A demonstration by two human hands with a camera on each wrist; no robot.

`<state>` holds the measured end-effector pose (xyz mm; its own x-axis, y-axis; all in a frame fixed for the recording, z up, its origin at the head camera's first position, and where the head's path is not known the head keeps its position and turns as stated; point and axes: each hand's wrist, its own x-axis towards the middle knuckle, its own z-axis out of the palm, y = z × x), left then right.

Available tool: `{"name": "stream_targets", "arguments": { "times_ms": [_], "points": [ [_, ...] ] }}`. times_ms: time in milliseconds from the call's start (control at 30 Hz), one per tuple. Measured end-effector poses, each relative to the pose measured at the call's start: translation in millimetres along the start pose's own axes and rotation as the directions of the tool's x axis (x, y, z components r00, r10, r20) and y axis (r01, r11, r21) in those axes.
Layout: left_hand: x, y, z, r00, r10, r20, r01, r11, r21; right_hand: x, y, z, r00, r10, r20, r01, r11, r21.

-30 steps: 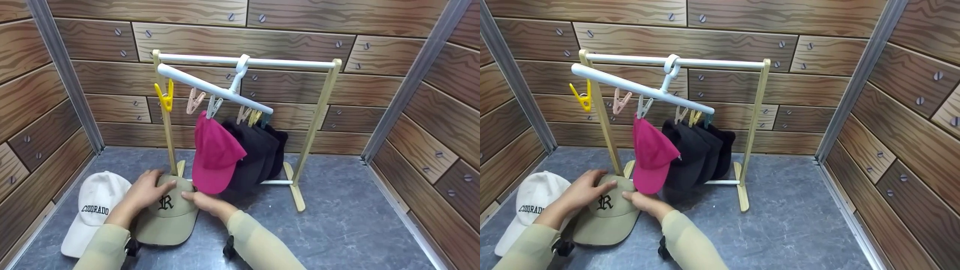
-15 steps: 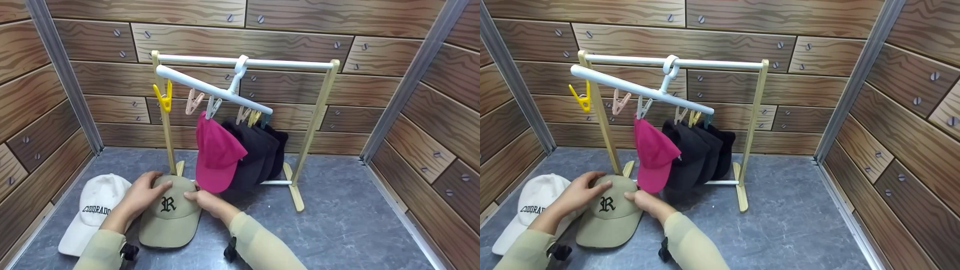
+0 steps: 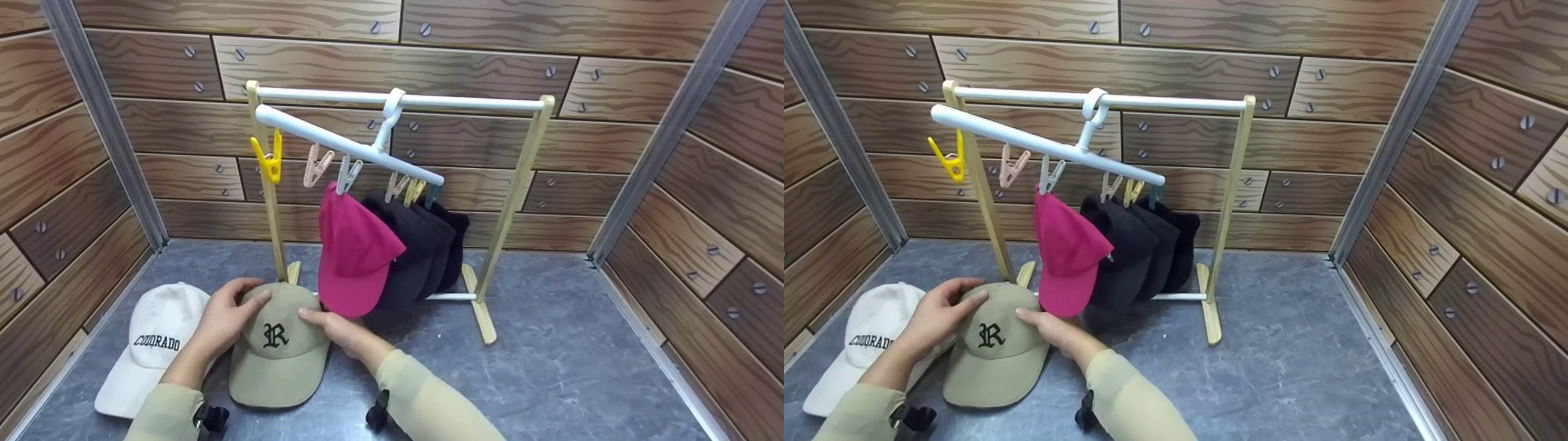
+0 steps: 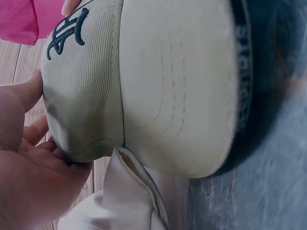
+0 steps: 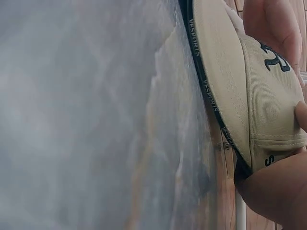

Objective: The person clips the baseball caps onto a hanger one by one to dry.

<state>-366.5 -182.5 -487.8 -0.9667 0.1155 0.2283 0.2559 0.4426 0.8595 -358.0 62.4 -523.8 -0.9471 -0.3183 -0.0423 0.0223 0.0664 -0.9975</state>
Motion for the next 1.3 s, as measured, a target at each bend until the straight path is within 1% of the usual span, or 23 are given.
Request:
{"name": "stream_targets", "arguments": {
  "times_ms": [133,333,400,533,700,833,967,1100,1200,1300],
  "points": [
    [-2.7,1.8,2.3,1.000,-0.012,-0.025,0.010,0.997,-0.073,-2.9,-1.1,-1.0,1.000,-0.001,0.018,0.000,1.000,0.027],
    [-4.9,4.6,6.9,0.997,-0.030,-0.073,0.016,0.983,-0.185,-4.7,-0.6,-1.4,0.998,-0.061,0.003,0.061,0.995,0.082],
    [-5.4,5.8,8.2,0.995,-0.040,-0.089,0.020,0.977,-0.213,-5.0,-0.6,-1.1,0.997,-0.070,-0.014,0.071,0.992,0.108],
    [-5.6,7.7,10.7,0.991,-0.063,-0.115,0.029,0.961,-0.274,-4.9,-0.3,-0.2,0.994,-0.075,-0.075,0.086,0.983,0.161],
    [-6.6,10.6,12.1,0.987,-0.096,-0.126,0.049,0.944,-0.327,-5.4,0.3,-0.5,0.985,-0.094,-0.146,0.124,0.969,0.212],
    [-7.4,12.5,13.4,0.985,-0.105,-0.136,0.050,0.934,-0.355,-7.7,0.9,-1.1,0.976,-0.095,-0.197,0.143,0.959,0.244],
    [-8.1,15.4,15.6,0.984,-0.094,-0.153,0.028,0.922,-0.386,-9.5,1.8,-2.4,0.970,-0.094,-0.225,0.159,0.944,0.288],
    [-9.1,19.7,17.4,0.984,-0.079,-0.161,0.005,0.908,-0.420,-10.4,3.3,-3.8,0.966,-0.076,-0.247,0.161,0.926,0.343],
    [-9.8,23.1,18.4,0.984,-0.072,-0.163,-0.008,0.897,-0.442,-11.2,3.9,-4.1,0.964,-0.056,-0.259,0.158,0.906,0.393],
    [-10.3,26.8,18.9,0.983,-0.062,-0.173,-0.022,0.893,-0.450,-10.8,4.8,-3.9,0.966,-0.031,-0.258,0.150,0.878,0.454]
  ]
}}
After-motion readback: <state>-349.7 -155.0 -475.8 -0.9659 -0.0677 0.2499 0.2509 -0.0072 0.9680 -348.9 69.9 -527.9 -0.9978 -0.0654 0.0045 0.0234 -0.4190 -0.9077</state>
